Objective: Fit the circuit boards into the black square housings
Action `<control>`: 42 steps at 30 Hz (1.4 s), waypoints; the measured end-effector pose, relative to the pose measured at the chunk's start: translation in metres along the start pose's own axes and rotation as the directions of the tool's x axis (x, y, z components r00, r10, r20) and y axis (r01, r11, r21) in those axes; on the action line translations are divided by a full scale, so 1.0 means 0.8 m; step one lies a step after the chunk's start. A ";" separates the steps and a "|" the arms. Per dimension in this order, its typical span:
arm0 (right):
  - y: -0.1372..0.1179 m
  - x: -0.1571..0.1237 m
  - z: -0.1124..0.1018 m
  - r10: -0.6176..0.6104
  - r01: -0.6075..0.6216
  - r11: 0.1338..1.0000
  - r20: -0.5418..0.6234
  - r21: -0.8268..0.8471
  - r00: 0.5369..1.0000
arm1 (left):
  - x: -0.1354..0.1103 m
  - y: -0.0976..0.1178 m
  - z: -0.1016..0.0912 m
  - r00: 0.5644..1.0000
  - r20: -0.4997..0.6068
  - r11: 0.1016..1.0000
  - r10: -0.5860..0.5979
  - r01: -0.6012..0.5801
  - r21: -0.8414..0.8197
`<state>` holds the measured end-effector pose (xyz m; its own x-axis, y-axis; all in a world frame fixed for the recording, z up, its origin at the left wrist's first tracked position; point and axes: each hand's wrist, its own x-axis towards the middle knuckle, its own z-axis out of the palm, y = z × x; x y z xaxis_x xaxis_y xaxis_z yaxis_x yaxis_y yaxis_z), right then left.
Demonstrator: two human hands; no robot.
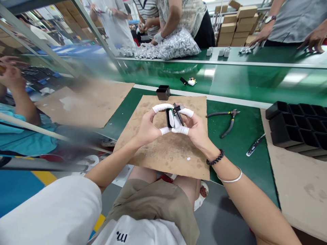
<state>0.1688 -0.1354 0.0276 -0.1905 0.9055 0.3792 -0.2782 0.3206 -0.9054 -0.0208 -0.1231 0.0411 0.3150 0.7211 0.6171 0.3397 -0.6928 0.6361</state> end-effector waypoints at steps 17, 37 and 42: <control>0.001 0.001 0.000 -0.006 0.005 1.000 -0.009 -0.017 1.000 | 0.000 0.002 0.003 1.000 -0.002 1.000 -0.004 0.004 -0.003; 0.000 0.001 0.000 0.029 -0.030 0.997 -0.016 -0.075 0.999 | 0.000 0.006 0.002 1.000 0.015 0.999 -0.024 0.023 0.031; -0.002 -0.001 0.000 -0.008 0.010 0.995 0.012 -0.096 1.000 | -0.002 0.005 0.002 0.999 0.005 0.998 -0.040 0.040 0.040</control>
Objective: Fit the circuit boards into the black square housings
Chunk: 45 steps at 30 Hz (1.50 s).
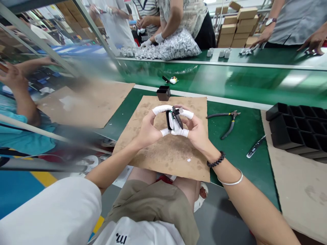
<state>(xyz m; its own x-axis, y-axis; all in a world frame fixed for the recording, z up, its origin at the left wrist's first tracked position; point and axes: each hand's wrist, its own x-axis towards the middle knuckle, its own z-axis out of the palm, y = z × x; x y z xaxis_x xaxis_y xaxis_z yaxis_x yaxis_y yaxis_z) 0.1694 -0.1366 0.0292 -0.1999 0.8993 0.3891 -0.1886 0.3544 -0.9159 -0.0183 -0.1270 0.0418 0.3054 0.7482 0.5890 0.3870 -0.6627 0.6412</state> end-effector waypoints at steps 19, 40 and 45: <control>-0.006 -0.002 0.003 -0.018 0.018 1.000 0.012 0.025 1.000 | -0.004 -0.002 -0.001 1.000 -0.006 1.000 0.023 -0.023 0.000; 0.007 0.003 -0.007 -0.010 0.015 0.997 0.072 -0.074 0.997 | -0.004 -0.030 0.008 0.989 0.056 0.947 -0.134 0.145 -0.286; 0.005 0.005 -0.016 0.019 -0.014 0.994 0.046 -0.105 0.999 | 0.000 -0.043 -0.002 0.854 0.444 0.691 -0.270 0.493 -0.529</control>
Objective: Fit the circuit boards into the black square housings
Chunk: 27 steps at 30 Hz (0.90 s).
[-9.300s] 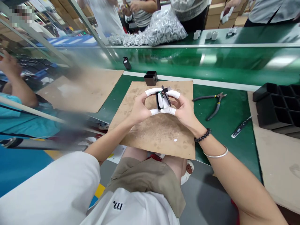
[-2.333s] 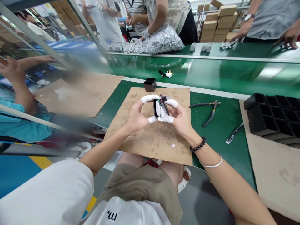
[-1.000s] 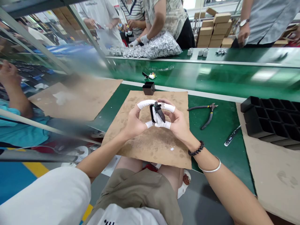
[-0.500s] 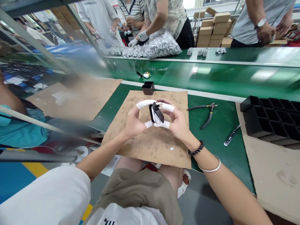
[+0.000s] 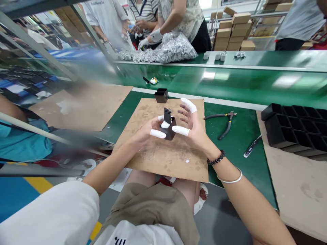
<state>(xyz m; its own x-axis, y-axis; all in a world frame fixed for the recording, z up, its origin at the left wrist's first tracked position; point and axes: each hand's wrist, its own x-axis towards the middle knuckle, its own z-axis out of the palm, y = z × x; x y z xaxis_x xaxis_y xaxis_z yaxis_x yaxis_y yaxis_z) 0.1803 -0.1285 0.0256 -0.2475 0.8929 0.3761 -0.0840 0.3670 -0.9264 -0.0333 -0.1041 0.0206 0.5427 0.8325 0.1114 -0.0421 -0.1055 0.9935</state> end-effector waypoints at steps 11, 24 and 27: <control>-0.013 -0.006 0.012 0.012 -0.014 0.991 -0.014 -0.136 1.000 | -0.027 -0.011 0.014 0.984 -0.148 0.935 0.096 -0.038 0.353; -0.008 0.000 0.009 0.304 -0.298 0.949 -0.051 0.100 0.951 | -0.011 -0.005 -0.006 1.000 0.003 0.831 -0.004 0.001 0.557; -0.005 -0.002 0.015 0.385 -0.373 0.910 -0.039 0.181 0.922 | 0.056 0.009 -0.106 0.971 0.144 0.816 -0.190 0.074 0.573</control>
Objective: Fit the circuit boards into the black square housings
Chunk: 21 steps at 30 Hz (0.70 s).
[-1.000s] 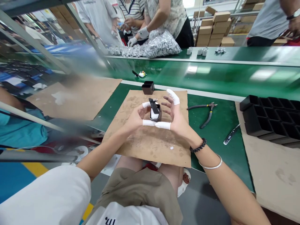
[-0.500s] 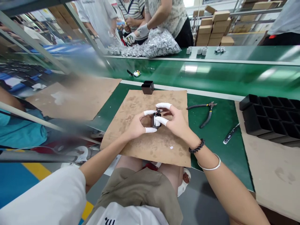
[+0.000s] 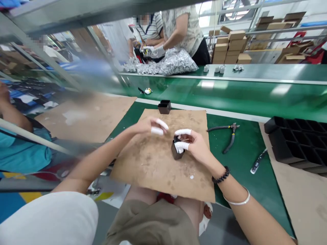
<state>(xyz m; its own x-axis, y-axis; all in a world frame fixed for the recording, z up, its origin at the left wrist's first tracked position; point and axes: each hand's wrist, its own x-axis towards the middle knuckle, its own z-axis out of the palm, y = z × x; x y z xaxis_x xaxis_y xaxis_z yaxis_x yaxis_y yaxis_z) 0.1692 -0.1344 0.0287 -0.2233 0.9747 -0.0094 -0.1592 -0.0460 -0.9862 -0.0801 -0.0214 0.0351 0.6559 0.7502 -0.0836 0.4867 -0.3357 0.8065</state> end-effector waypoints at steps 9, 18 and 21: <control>0.002 -0.014 0.002 -0.029 0.028 0.949 0.001 -0.313 1.000 | 0.105 -0.109 -0.223 0.718 -0.687 0.701 -0.110 0.546 0.459; -0.004 -0.019 0.004 0.172 -0.175 0.957 -0.031 -0.231 0.985 | 0.128 -0.153 -0.254 0.612 -0.767 0.500 -0.195 0.734 0.459; -0.005 -0.019 0.006 0.184 -0.190 0.961 -0.047 -0.199 0.982 | 0.116 -0.134 -0.241 0.625 -0.763 0.457 -0.168 0.735 0.501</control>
<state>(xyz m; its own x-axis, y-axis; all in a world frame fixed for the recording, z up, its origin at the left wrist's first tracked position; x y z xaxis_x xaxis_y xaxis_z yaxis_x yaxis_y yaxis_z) 0.1689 -0.1499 0.0332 -0.2033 0.9588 -0.1985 0.0808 -0.1856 -0.9793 -0.1827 0.1942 0.0535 -0.1120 0.9594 0.2589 0.9936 0.1121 0.0142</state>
